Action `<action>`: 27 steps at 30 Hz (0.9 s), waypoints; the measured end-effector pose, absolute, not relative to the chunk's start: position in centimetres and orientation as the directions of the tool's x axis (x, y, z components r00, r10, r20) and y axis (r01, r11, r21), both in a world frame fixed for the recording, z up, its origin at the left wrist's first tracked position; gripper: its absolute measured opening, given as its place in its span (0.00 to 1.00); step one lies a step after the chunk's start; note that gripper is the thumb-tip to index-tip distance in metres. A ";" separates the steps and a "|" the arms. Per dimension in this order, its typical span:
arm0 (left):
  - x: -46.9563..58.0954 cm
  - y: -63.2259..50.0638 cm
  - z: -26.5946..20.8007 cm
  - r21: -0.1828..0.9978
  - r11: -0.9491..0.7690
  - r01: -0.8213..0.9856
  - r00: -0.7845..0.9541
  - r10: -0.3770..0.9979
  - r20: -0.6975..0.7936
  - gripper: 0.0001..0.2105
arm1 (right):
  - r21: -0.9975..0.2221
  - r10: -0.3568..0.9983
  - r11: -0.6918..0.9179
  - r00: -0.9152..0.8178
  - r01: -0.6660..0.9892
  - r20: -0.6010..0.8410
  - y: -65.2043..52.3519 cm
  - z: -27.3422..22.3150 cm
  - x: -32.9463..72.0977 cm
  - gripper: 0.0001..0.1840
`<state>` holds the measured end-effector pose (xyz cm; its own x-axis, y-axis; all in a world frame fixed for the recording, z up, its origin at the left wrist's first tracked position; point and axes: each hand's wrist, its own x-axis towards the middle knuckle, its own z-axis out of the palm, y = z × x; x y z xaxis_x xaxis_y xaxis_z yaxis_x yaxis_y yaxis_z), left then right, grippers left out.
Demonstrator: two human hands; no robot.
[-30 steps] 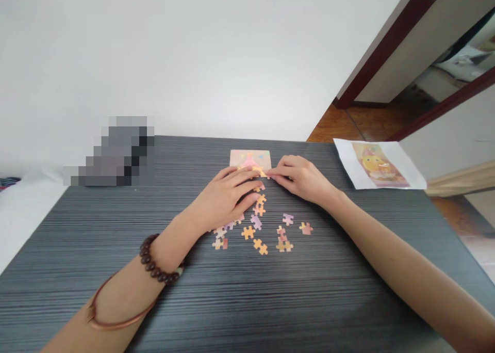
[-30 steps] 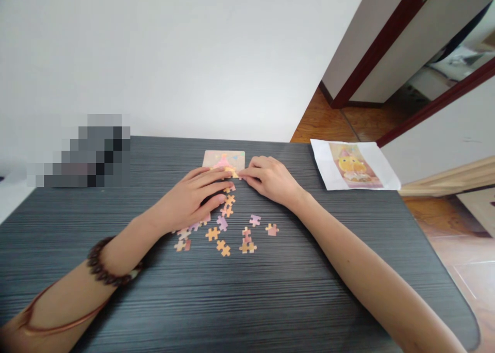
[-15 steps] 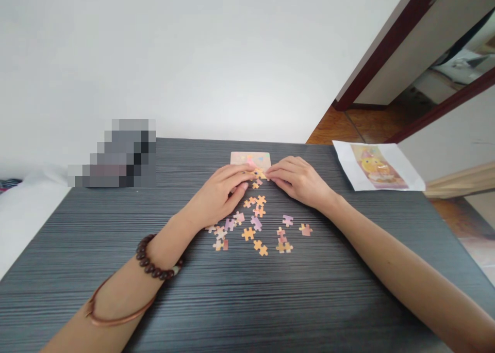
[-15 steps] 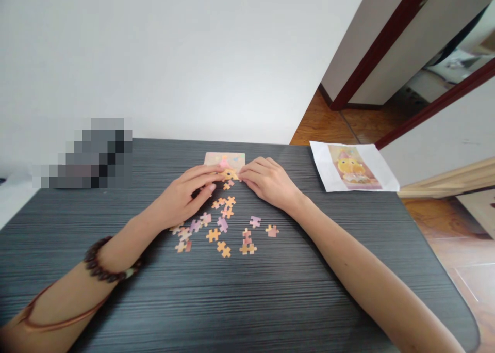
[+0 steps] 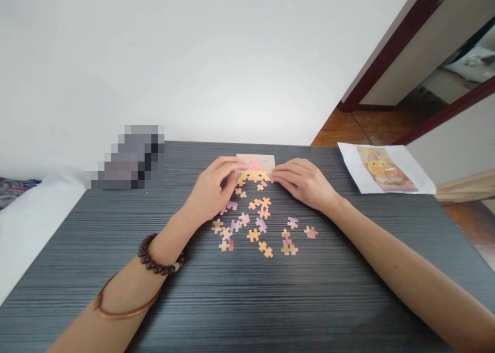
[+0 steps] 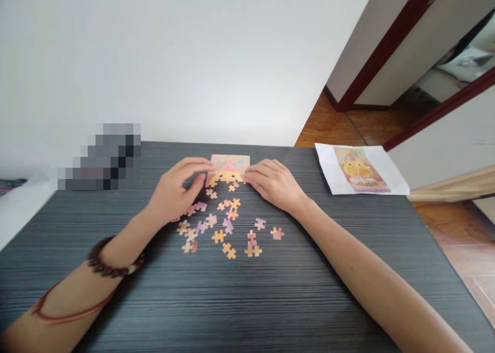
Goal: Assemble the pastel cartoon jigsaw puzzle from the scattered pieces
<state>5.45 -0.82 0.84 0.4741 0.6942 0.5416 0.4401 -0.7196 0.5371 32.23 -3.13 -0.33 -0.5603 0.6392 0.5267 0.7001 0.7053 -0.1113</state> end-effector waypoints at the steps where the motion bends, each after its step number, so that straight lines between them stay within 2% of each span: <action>1: 5.1 -0.6 0.7 0.475 -0.743 0.472 0.521 0.669 0.529 0.12 | -0.101 0.638 0.701 -0.558 0.706 0.531 -3.1 -0.3 32.2 0.11; 4: 4.1 0.3 0.2 0.389 -0.755 0.528 0.597 0.656 0.461 0.14 | -0.092 0.638 0.699 -0.560 0.709 0.528 -3.1 -0.3 32.3 0.11; 10: 3.2 1.7 -0.7 0.436 -0.716 0.546 0.644 0.691 0.329 0.18 | -0.172 0.697 0.665 -0.520 0.727 0.494 -2.9 -0.4 32.1 0.10; 15: 3.4 1.9 -0.7 0.483 -0.687 0.542 0.606 0.718 0.342 0.14 | -0.222 0.706 0.667 -0.509 0.711 0.492 -2.7 -0.2 32.1 0.10; 27: 3.6 1.5 -0.8 0.492 -0.653 0.576 0.557 0.754 0.349 0.11 | -0.225 0.727 0.615 -0.432 0.756 0.533 -2.2 -0.9 31.9 0.11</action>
